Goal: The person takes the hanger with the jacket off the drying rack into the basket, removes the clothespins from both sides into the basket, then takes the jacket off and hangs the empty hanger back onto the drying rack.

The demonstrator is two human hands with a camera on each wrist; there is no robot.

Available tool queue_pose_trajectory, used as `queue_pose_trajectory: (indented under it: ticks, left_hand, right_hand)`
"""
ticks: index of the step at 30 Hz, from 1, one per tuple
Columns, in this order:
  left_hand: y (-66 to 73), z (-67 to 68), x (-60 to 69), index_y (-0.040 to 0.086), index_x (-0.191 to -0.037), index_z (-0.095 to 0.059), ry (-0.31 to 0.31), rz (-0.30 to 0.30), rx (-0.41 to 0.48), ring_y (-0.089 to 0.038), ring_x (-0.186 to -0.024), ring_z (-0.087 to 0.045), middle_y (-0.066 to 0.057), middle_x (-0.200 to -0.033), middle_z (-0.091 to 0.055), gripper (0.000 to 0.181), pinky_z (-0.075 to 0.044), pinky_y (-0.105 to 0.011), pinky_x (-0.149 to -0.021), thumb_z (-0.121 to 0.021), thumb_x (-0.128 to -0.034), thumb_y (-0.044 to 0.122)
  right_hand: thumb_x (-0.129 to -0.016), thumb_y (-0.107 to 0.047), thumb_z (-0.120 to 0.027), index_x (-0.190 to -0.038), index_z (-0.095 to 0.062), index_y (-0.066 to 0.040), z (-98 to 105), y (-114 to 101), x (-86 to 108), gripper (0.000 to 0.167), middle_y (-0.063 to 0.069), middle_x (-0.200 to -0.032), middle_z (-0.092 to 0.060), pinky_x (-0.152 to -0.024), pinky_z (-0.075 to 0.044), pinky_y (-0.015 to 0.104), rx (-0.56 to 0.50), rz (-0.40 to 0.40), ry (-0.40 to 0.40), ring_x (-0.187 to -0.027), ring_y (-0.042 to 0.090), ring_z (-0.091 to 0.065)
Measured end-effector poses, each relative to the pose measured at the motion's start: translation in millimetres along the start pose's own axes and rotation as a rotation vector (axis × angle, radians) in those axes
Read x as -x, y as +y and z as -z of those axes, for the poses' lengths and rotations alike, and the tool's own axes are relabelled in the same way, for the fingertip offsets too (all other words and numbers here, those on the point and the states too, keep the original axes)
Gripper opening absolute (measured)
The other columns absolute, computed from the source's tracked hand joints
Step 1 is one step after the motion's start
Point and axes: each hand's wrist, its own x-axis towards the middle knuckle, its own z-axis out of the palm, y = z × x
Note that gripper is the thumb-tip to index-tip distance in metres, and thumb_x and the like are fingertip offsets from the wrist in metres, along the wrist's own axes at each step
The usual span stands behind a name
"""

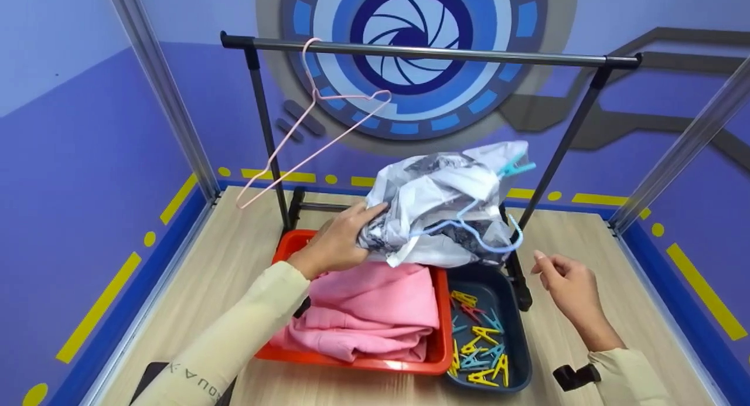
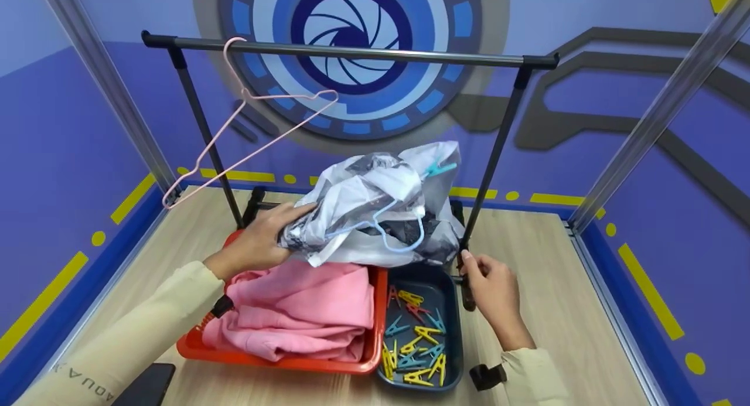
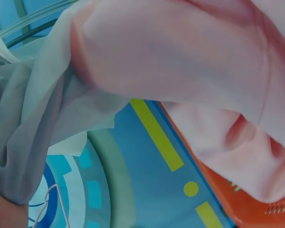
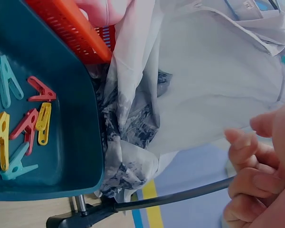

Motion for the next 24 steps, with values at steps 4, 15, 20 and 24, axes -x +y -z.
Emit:
queue_pose_trajectory:
  ticks: [4,15,20,24]
  left_hand:
    - [2.9,-1.0,1.5,0.013,-0.153,-0.047,-0.043,0.003,-0.034,-0.033,-0.106,-0.064,-0.018,-0.146,-0.053,0.080,-0.059,-0.045,-0.084,-0.068,-0.0775,0.000]
    - [3.9,-5.2,8.1,0.014,-0.154,-0.046,-0.099,-0.044,-0.146,-0.029,-0.093,-0.062,-0.018,-0.135,-0.056,0.084,-0.055,-0.037,-0.070,-0.067,-0.0751,-0.002]
    - [3.7,-8.6,10.8,0.013,-0.154,-0.046,-0.104,-0.097,-0.193,-0.025,-0.079,-0.060,-0.016,-0.130,-0.058,0.083,-0.048,-0.029,-0.060,-0.071,-0.0757,-0.001]
    - [4.8,-10.7,12.6,0.010,-0.152,-0.049,-0.089,-0.157,-0.243,-0.022,-0.076,-0.059,-0.014,-0.118,-0.059,0.078,-0.051,-0.028,-0.061,-0.075,-0.0787,0.005]
  right_hand:
    - [-0.104,-0.041,-0.056,-0.094,-0.071,-0.002,0.5,-0.7,0.4,0.044,-0.006,-0.062,-0.051,-0.052,-0.035,0.025,-0.052,-0.025,0.070,-0.055,0.008,-0.043]
    - [-0.105,-0.033,-0.055,-0.096,-0.069,0.000,-0.3,-1.7,1.1,0.037,-0.009,-0.058,-0.047,-0.053,-0.032,0.025,-0.136,0.009,0.166,-0.054,0.005,-0.040]
    - [-0.108,-0.035,-0.047,-0.092,-0.067,0.002,0.4,-3.8,-0.1,0.045,-0.007,-0.057,-0.046,-0.053,-0.033,0.027,-0.187,0.007,0.159,-0.053,0.008,-0.041]
    - [-0.110,-0.041,-0.039,-0.088,-0.063,0.003,2.2,-5.6,-1.3,0.054,-0.006,-0.056,-0.046,-0.053,-0.035,0.027,-0.226,-0.029,0.129,-0.053,0.009,-0.042]
